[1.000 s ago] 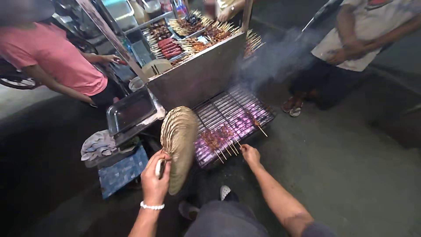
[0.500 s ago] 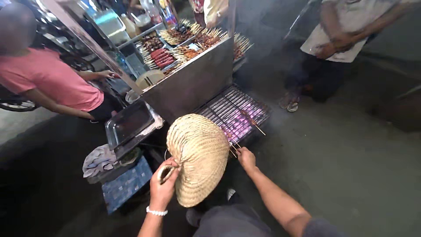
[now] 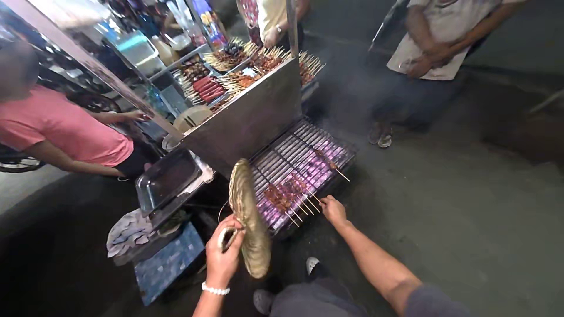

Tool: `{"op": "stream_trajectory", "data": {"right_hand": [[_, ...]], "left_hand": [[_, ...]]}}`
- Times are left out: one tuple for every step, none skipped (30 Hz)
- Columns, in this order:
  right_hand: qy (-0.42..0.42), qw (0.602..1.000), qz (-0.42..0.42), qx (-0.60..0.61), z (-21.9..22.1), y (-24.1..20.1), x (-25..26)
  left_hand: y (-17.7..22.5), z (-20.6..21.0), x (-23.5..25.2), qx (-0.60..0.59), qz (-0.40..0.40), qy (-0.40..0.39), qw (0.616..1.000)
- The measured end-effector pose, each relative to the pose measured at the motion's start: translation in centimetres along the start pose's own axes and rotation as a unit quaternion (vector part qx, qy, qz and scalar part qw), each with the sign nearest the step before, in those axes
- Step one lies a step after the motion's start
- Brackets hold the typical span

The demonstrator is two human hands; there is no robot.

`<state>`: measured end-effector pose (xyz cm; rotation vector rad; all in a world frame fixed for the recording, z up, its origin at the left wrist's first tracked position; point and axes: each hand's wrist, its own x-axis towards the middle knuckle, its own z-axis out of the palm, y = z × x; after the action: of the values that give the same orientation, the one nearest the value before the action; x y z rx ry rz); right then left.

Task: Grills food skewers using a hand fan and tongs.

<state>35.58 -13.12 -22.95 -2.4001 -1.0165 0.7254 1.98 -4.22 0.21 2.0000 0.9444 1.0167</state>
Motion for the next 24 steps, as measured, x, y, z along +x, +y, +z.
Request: {"op": "stream_trajectory", "data": {"right_hand": [[-0.007, 1.0, -0.007, -0.001, 0.0, 0.0, 0.0], [-0.012, 1.0, -0.009, -0.001, -0.1, 0.0, -0.1], [-0.013, 1.0, -0.01, 0.004, -0.5, 0.1, -0.3], [-0.004, 1.0, -0.013, 0.012, -1.0, 0.4, -0.3], [0.015, 1.0, -0.015, 0.021, -1.7, 0.7, -0.2], [0.046, 0.998, -0.013, 0.029, -2.6, 1.1, 0.0], [0.082, 0.996, -0.001, 0.037, -3.8, 1.5, 0.5], [0.115, 0.992, 0.018, 0.046, -5.1, 1.8, 1.1], [0.146, 0.987, 0.039, 0.049, -6.2, 2.2, 1.8], [0.166, 0.983, 0.06, 0.045, -7.2, 2.6, 2.6], [0.164, 0.983, 0.078, 0.035, -8.1, 3.0, 3.5], [0.142, 0.985, 0.094, 0.02, -8.8, 3.3, 4.3], [0.112, 0.988, 0.104, 0.005, -9.4, 3.6, 5.1], [0.08, 0.991, 0.11, -0.011, -9.8, 3.8, 5.7], [0.057, 0.992, 0.108, -0.028, -10.1, 4.0, 6.3], [0.042, 0.993, 0.102, -0.04, -10.3, 4.2, 6.7], [0.038, 0.994, 0.091, -0.044, -10.2, 4.4, 6.9], [0.041, 0.995, 0.079, -0.038, -10.1, 4.8, 6.9], [0.048, 0.996, 0.07, -0.022, -9.8, 5.1, 6.8], [0.061, 0.996, 0.065, -0.003, -9.4, 5.5, 6.6], [0.076, 0.995, 0.06, 0.016, -9.0, 5.9, 6.4], [0.088, 0.994, 0.055, 0.03, -8.7, 6.2, 6.2], [0.097, 0.993, 0.051, 0.039, -8.5, 6.3, 6.1], [0.1, 0.993, 0.047, 0.041, -8.4, 6.2, 6.2]], "left_hand": [[0.0, 0.2, 0.2, -0.059, -0.025, -0.006, 0.998], [-0.1, 0.3, 0.4, -0.077, -0.036, -0.001, 0.996], [-0.2, 0.2, 0.6, -0.046, -0.026, 0.012, 0.999], [-0.2, 0.2, 0.8, 0.024, -0.001, 0.026, 0.999], [-0.1, 0.2, 1.1, 0.101, 0.027, 0.034, 0.994], [0.2, 0.4, 1.3, 0.141, 0.044, 0.032, 0.988], [0.3, 0.7, 1.5, 0.13, 0.048, 0.021, 0.99], [0.3, 1.0, 1.8, 0.068, 0.038, 0.003, 0.997], [0.4, 1.4, 2.2, -0.017, 0.008, -0.017, 1.0], [0.5, 1.8, 2.7, -0.079, -0.02, -0.03, 0.996], [0.6, 2.0, 3.2, -0.085, -0.032, -0.03, 0.995], [0.7, 2.3, 3.7, -0.036, -0.021, -0.02, 0.999], [0.7, 2.5, 4.0, 0.045, 0.009, -0.011, 0.999], [1.0, 2.8, 4.2, 0.112, 0.037, -0.005, 0.993], [1.4, 3.2, 4.3, 0.136, 0.049, -0.012, 0.989], [1.6, 3.6, 4.4, 0.116, 0.05, -0.025, 0.992], [1.8, 3.9, 4.4, 0.054, 0.034, -0.044, 0.997], [1.9, 3.9, 4.3, -0.013, 0.011, -0.057, 0.998], [1.8, 3.8, 4.2, -0.052, -0.002, -0.058, 0.997], [1.7, 3.4, 4.0, -0.043, 0.002, -0.049, 0.998], [1.6, 3.0, 3.8, 0.004, 0.023, -0.034, 0.999], [1.5, 2.6, 3.7, 0.066, 0.049, -0.019, 0.996], [1.6, 2.4, 3.6, 0.113, 0.064, -0.007, 0.991], [1.7, 2.3, 3.5, 0.132, 0.07, 0.0, 0.989]]}}
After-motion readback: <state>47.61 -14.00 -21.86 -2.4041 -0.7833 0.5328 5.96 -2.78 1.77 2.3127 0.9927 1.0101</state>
